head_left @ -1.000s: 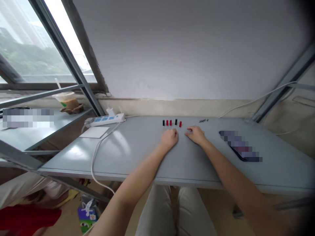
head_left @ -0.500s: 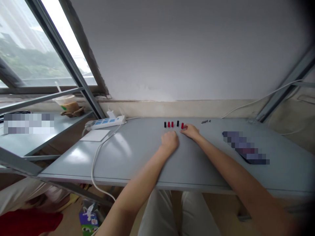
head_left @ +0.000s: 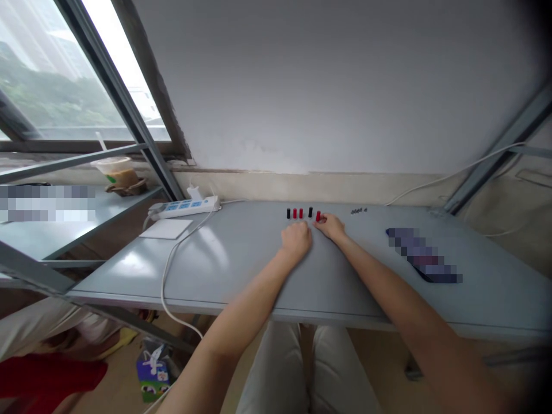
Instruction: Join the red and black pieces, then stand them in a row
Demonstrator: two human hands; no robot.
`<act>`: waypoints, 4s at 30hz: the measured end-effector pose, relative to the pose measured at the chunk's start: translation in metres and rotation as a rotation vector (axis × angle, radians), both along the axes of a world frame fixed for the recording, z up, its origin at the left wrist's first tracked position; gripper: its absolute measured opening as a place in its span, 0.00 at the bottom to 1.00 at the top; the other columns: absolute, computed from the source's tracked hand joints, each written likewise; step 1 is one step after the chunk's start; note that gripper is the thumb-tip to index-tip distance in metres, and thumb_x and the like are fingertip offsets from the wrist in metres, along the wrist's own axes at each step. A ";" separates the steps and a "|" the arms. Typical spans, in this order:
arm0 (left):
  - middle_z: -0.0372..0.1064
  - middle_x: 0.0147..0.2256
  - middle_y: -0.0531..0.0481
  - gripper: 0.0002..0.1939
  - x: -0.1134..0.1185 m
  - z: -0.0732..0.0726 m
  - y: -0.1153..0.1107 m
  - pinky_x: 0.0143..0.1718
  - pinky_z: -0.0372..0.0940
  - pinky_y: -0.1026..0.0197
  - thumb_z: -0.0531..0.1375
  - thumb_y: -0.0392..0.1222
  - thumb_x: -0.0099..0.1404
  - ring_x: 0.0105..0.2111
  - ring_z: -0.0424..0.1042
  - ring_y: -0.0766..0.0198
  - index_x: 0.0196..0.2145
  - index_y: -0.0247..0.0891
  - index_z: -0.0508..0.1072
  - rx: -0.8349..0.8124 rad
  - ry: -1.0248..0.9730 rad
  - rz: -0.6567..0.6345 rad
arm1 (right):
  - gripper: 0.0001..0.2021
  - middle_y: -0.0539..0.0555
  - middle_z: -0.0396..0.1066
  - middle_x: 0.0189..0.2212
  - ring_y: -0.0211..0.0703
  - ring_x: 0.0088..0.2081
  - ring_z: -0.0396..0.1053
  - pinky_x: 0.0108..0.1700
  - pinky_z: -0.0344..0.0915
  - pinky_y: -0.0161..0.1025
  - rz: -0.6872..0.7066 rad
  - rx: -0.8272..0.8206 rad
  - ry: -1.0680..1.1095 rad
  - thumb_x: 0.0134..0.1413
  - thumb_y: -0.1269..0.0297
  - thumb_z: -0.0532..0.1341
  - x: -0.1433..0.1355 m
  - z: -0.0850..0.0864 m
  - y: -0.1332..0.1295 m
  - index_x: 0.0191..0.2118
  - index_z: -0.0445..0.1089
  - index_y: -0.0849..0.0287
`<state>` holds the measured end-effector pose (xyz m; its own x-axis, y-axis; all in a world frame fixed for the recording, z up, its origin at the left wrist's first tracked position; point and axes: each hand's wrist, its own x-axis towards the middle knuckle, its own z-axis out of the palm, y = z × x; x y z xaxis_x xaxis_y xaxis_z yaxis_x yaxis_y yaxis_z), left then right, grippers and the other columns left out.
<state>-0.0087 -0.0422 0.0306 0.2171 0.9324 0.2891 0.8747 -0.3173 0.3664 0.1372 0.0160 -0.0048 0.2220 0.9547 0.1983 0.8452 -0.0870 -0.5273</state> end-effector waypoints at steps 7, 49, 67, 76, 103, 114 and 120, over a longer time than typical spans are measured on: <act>0.66 0.45 0.39 0.23 -0.001 -0.001 0.001 0.38 0.63 0.58 0.51 0.42 0.63 0.39 0.69 0.58 0.55 0.35 0.55 0.116 -0.068 -0.130 | 0.09 0.52 0.73 0.31 0.44 0.36 0.67 0.36 0.54 0.39 0.140 0.050 -0.193 0.50 0.59 0.57 0.000 0.009 -0.022 0.33 0.71 0.56; 0.71 0.32 0.48 0.11 0.004 -0.017 0.011 0.34 0.62 0.62 0.50 0.43 0.64 0.31 0.69 0.65 0.39 0.36 0.67 0.103 -0.221 -0.444 | 0.11 0.50 0.66 0.22 0.36 0.25 0.60 0.28 0.53 0.33 0.489 0.262 -0.010 0.52 0.60 0.54 0.017 0.008 -0.061 0.28 0.68 0.61; 0.71 0.30 0.45 0.15 0.005 -0.005 -0.007 0.32 0.61 0.61 0.46 0.42 0.65 0.29 0.69 0.62 0.34 0.36 0.71 0.096 0.144 -0.527 | 0.08 0.58 0.72 0.30 0.41 0.33 0.67 0.34 0.58 0.34 -0.001 0.097 -0.046 0.48 0.64 0.59 0.036 0.009 0.030 0.32 0.71 0.63; 0.70 0.30 0.45 0.16 0.009 -0.008 -0.009 0.31 0.60 0.61 0.45 0.42 0.65 0.29 0.69 0.61 0.35 0.37 0.70 0.098 0.155 -0.569 | 0.08 0.57 0.73 0.33 0.43 0.35 0.68 0.35 0.59 0.36 -0.007 0.044 -0.111 0.48 0.62 0.58 0.032 -0.003 0.041 0.33 0.71 0.60; 0.71 0.29 0.42 0.15 0.006 -0.003 -0.010 0.32 0.62 0.58 0.47 0.41 0.64 0.30 0.70 0.58 0.32 0.35 0.72 0.046 0.219 -0.514 | 0.08 0.63 0.73 0.31 0.48 0.34 0.69 0.34 0.61 0.39 0.010 -0.074 -0.257 0.48 0.65 0.58 0.042 0.004 0.043 0.29 0.72 0.63; 0.69 0.34 0.33 0.14 -0.005 0.005 -0.007 0.35 0.64 0.51 0.50 0.38 0.61 0.37 0.70 0.48 0.36 0.29 0.73 -0.117 0.241 -0.123 | 0.13 0.59 0.72 0.35 0.43 0.37 0.69 0.37 0.61 0.36 0.201 -0.043 -0.160 0.45 0.61 0.61 0.010 0.006 0.015 0.38 0.71 0.61; 0.69 0.36 0.33 0.13 -0.008 0.005 -0.005 0.37 0.64 0.54 0.51 0.36 0.60 0.39 0.70 0.49 0.37 0.29 0.72 -0.175 0.245 -0.066 | 0.15 0.58 0.72 0.36 0.45 0.37 0.68 0.35 0.60 0.37 0.131 -0.023 -0.120 0.46 0.58 0.60 -0.012 -0.001 0.024 0.40 0.70 0.60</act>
<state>-0.0167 -0.0468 0.0352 0.3225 0.9449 0.0565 0.9232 -0.3272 0.2016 0.1256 0.0396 -0.0060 0.0717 0.9784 0.1939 0.9070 0.0169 -0.4207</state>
